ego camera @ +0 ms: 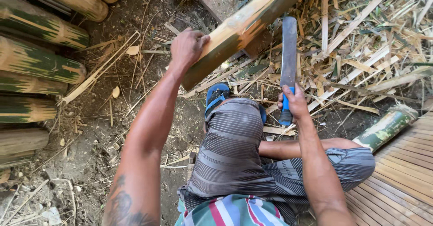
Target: The person uses a machete to shave the outer layer off a bamboo pole. They hold the pole with their left hand and repeatedly strike it with the machete in their right hand, rotating the pole to remove the green skin and create a smooth surface.
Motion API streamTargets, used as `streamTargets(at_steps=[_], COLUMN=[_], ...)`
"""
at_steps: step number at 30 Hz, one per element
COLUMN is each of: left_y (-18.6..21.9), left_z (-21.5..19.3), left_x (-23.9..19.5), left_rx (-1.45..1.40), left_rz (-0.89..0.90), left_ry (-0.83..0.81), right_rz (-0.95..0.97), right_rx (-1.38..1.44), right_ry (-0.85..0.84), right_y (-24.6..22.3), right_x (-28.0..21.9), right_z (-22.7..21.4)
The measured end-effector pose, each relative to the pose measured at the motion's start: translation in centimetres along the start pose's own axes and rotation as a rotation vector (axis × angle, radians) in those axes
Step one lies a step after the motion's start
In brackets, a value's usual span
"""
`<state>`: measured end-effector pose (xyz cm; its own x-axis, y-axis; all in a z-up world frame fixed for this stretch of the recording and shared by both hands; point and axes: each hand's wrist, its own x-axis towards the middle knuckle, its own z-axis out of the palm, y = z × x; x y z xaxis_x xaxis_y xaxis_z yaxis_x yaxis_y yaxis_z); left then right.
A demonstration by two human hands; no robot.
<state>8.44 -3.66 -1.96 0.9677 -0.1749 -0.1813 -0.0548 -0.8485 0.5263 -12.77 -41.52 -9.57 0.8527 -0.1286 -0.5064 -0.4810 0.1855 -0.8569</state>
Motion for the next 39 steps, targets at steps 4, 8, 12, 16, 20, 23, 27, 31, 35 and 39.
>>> streamTargets(at_steps=[4,8,12,16,20,23,27,31,35,39], left_y=[-3.0,-5.4,-2.7,4.5,7.8,7.9,8.6,10.8,12.0,9.8], left_z=[2.6,-0.5,-4.9,-2.5,-2.6,1.1,7.7,7.9,5.9,5.7], left_x=[1.4,4.2,8.5,4.0,1.0,2.9,7.6,7.8,8.6,9.8], left_rx=[-0.483,-1.280,-1.338,0.082,0.272,0.190,-0.058,0.354,0.314,0.203], left_rz=[-0.230,-0.188,0.140,0.481,0.021,0.078,0.033,0.175,0.018,0.123], left_ry=[0.108,0.388,0.401,0.133,-0.216,-0.128,0.053,-0.151,-0.395,-0.337], right_rz=[0.005,0.061,0.076,0.114,0.087,0.148,0.188,0.149,0.177,0.159], right_rx=[0.008,-0.003,0.040,0.061,0.016,0.015,0.011,-0.086,-0.152,-0.188], right_ry=[0.020,0.052,0.084,0.095,0.090,0.119,0.122,0.117,0.145,0.131], right_y=[1.8,2.5,3.8,4.3,5.0,5.6,5.7,4.9,5.0,5.6], right_x=[0.8,0.9,1.1,1.8,1.8,1.9,1.4,0.6,0.7,0.6], right_z=[0.4,0.6,0.4,0.3,0.1,0.4,1.5,1.9,2.3,2.4])
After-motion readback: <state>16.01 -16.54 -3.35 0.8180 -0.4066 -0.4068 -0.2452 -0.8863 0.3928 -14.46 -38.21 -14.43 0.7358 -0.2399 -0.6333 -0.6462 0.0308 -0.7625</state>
